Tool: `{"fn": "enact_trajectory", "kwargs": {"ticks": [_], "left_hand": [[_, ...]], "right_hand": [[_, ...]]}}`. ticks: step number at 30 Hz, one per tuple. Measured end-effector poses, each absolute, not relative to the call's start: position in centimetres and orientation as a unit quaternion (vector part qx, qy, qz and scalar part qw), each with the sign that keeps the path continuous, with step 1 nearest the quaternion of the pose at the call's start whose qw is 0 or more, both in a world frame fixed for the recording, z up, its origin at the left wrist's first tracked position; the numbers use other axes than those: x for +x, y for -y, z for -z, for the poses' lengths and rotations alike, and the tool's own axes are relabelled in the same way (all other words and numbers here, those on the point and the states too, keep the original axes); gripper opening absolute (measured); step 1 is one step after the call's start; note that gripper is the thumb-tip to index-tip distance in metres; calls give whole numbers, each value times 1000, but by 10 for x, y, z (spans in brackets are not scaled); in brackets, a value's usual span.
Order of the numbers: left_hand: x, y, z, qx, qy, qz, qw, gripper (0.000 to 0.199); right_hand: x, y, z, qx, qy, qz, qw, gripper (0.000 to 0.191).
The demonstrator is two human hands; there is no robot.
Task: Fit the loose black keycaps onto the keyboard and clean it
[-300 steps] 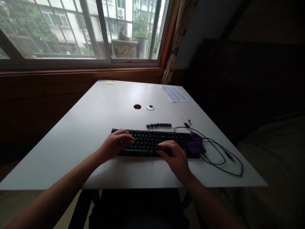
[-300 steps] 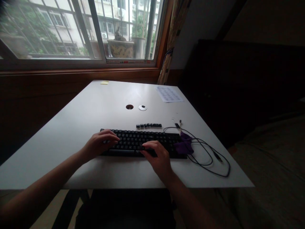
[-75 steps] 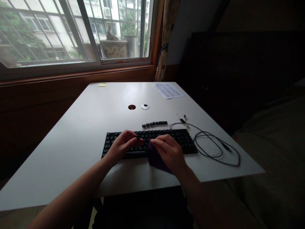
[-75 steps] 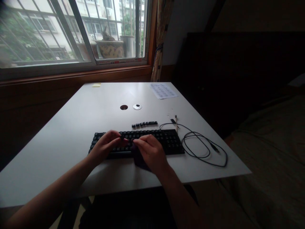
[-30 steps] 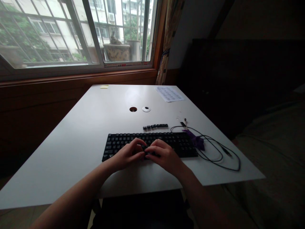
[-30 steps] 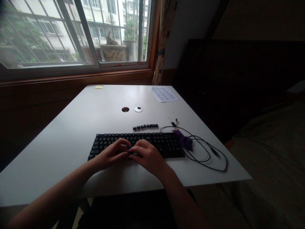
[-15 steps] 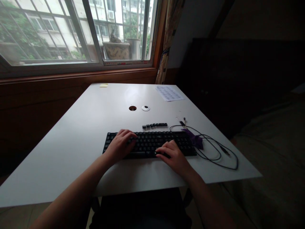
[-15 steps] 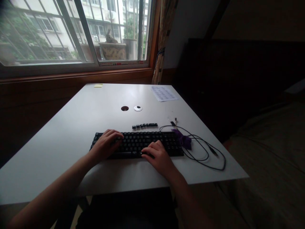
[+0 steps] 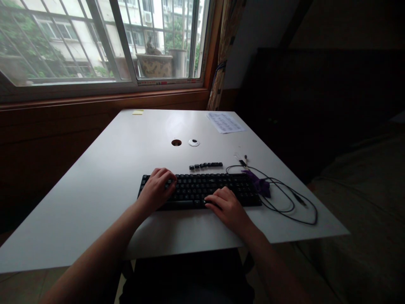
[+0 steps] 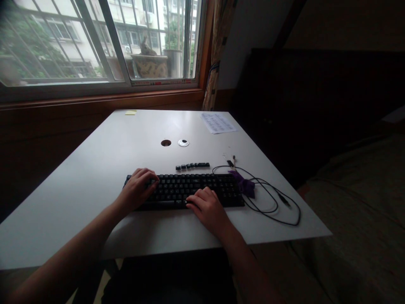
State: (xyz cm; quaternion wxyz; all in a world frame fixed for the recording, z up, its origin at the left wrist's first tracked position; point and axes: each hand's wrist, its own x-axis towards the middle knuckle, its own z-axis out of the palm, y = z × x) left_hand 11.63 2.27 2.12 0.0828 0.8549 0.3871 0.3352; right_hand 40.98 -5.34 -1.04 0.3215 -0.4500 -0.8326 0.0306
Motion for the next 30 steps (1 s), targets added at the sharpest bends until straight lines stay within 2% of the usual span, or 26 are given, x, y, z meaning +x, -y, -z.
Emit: {"fn": "enact_trajectory", "kwargs": {"ticks": [6, 12, 20, 24, 30], "left_hand": [[116, -22, -23, 854, -392, -334, 77, 7], [116, -22, -23, 856, -392, -331, 68, 8], [106, -28, -30, 849, -432, -303, 41, 10], [84, -39, -31, 849, -443, -285, 35, 17], [51, -52, -20, 887, -384, -239, 93, 31]], "right_hand": [[410, 57, 11, -458, 832, -8, 313, 16], [414, 63, 10, -445, 837, 0, 319, 36], [418, 66, 6, -421, 863, 11, 279, 39], [419, 66, 5, -417, 866, 23, 276, 39], [421, 67, 7, -417, 869, 27, 265, 46]]}}
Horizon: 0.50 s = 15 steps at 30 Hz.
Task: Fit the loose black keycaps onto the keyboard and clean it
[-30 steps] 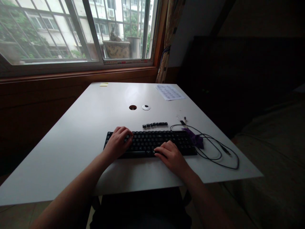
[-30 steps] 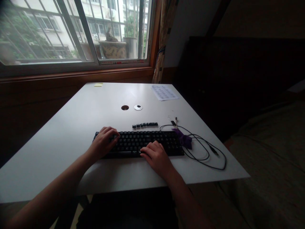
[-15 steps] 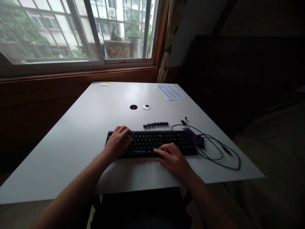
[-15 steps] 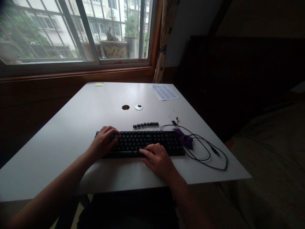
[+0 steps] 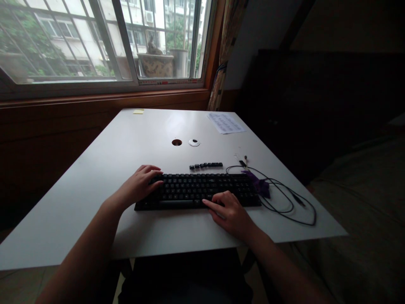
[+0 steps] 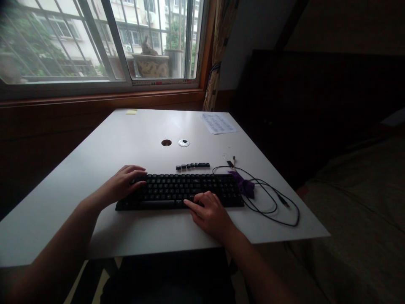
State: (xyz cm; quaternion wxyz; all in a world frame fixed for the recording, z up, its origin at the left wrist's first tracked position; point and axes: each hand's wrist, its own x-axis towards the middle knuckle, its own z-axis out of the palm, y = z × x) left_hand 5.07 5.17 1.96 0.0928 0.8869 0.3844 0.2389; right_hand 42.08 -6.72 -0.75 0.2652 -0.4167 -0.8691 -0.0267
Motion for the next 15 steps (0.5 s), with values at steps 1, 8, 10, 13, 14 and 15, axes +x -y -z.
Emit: {"fn": "enact_trajectory", "kwargs": {"ticks": [1, 8, 10, 13, 14, 15], "left_hand": [[48, -52, -18, 888, -382, -234, 100, 32], [33, -52, -18, 876, -404, -233, 128, 35], [23, -54, -18, 869, -414, -236, 136, 36], [11, -55, -19, 861, -425, -228, 163, 35], [8, -56, -19, 859, -427, -225, 172, 35], [6, -55, -20, 857, -429, -223, 178, 34]], "right_hand": [[421, 67, 8, -416, 870, 27, 262, 47], [418, 71, 6, -418, 869, 36, 263, 41], [418, 74, 5, -419, 864, 34, 275, 42], [420, 76, 2, -394, 875, 12, 283, 49], [421, 76, 1, -381, 881, 0, 281, 52], [422, 76, -1, -371, 886, -12, 279, 54]]}}
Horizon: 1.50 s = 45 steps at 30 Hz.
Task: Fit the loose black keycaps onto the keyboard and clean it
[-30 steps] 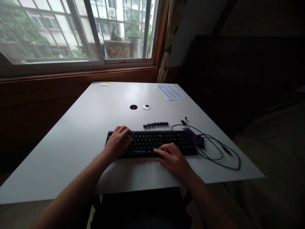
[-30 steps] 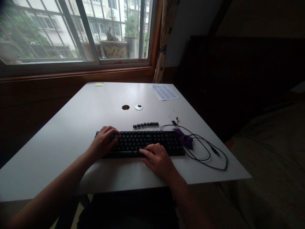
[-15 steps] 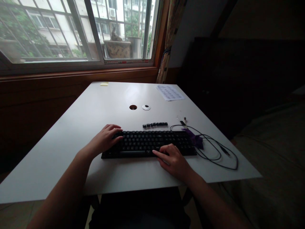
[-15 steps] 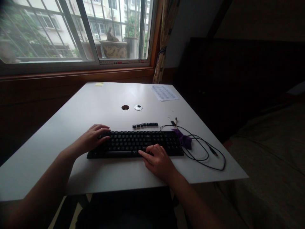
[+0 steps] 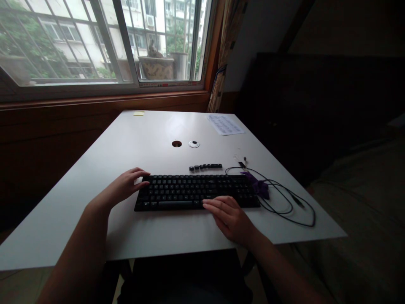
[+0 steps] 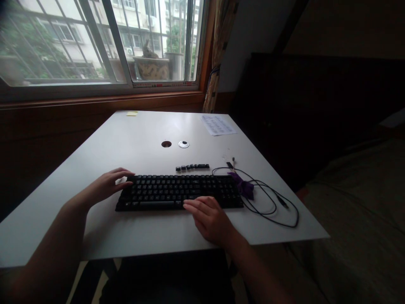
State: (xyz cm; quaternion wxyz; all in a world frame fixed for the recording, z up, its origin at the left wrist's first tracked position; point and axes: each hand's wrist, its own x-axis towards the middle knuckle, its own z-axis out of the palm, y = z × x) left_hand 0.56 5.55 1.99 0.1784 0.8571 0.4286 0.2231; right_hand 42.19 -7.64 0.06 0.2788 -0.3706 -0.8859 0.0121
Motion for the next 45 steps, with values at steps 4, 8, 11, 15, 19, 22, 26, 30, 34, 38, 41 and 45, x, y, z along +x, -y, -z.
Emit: {"fn": "enact_trajectory", "kwargs": {"ticks": [4, 8, 11, 15, 19, 22, 26, 30, 34, 38, 41, 45], "left_hand": [[3, -54, -21, 856, -431, -221, 184, 33], [4, -54, -21, 852, -442, -217, 180, 35], [2, -54, -20, 844, -450, -223, 190, 37], [-1, -54, -20, 838, -448, -224, 216, 36], [-3, -53, -21, 830, -450, -221, 242, 33], [-3, -52, -22, 828, -453, -224, 241, 31], [-2, -51, -23, 830, -453, -216, 242, 30], [-4, -52, -20, 829, -456, -219, 239, 31], [-6, -54, -17, 822, -460, -224, 250, 33], [-6, -56, -17, 820, -463, -220, 254, 33], [-5, -57, -17, 809, -469, -220, 278, 34], [-8, -59, -17, 793, -475, -213, 317, 36]], "right_hand": [[422, 76, -4, -359, 888, -45, 285, 56], [421, 75, -4, -361, 887, -41, 284, 55], [421, 75, -3, -360, 889, -26, 281, 54], [420, 74, 0, -359, 890, -8, 282, 51], [419, 71, 3, -354, 891, 13, 285, 48], [419, 69, 6, -352, 890, 25, 289, 48], [418, 70, 7, -365, 886, 35, 285, 49], [417, 67, 8, -367, 885, 36, 285, 48], [414, 64, 9, -361, 887, 32, 287, 46], [414, 63, 8, -359, 885, 34, 295, 47], [413, 64, 7, -360, 885, 34, 294, 46], [412, 65, 5, -357, 884, 34, 299, 44]]}}
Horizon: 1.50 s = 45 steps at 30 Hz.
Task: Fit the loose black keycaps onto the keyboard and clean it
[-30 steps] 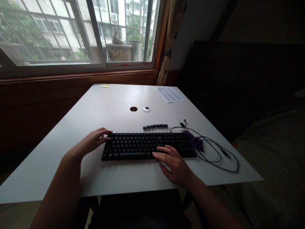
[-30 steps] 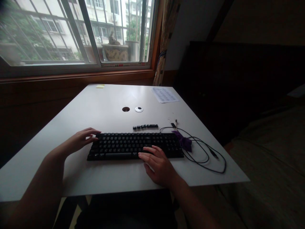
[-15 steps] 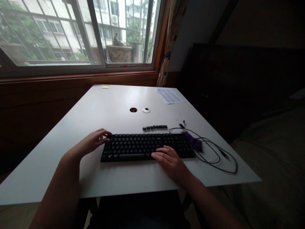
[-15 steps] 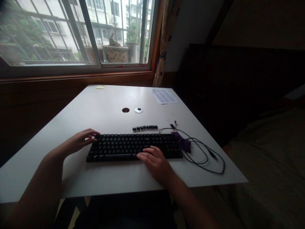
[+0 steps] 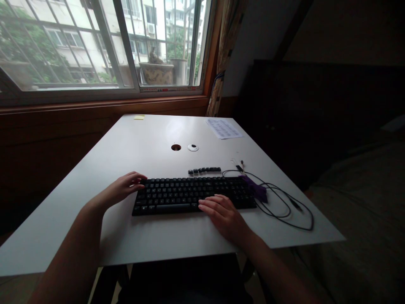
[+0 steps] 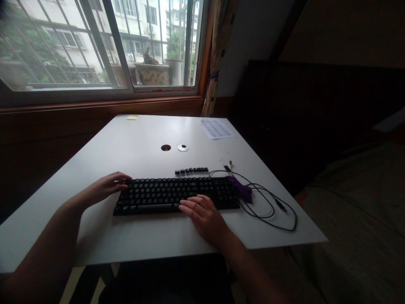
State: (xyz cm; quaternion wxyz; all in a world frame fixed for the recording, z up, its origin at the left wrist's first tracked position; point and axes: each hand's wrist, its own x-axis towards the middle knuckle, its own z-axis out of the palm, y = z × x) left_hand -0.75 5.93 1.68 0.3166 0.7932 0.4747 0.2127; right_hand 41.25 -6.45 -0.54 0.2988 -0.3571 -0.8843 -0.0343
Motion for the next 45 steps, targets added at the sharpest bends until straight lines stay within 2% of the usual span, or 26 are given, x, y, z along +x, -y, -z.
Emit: {"fn": "enact_trajectory", "kwargs": {"ticks": [6, 11, 18, 21, 27, 34, 41, 45], "left_hand": [[-16, -70, -14, 809, -449, -196, 323, 39], [-23, -79, 1, 812, -437, -259, 287, 35], [-23, -80, 5, 811, -423, -289, 284, 32], [-23, -80, 5, 811, -418, -287, 293, 33], [-25, -82, 9, 812, -417, -287, 293, 31], [-25, -82, 10, 814, -421, -286, 281, 30], [-25, -82, 10, 810, -422, -283, 292, 30], [-25, -81, 10, 812, -425, -277, 288, 30]], "right_hand": [[410, 66, 3, -350, 886, 19, 303, 45], [412, 61, 3, -345, 881, -1, 324, 41], [417, 3, -21, -405, 824, -22, 396, 19], [412, -39, -30, -443, 819, -35, 362, 13], [389, -100, -25, -454, 861, -46, 227, 9], [377, -119, -15, -436, 880, -49, 182, 16], [378, -97, -28, -429, 873, -52, 225, 16], [397, -51, -37, -395, 859, -109, 306, 15]]}}
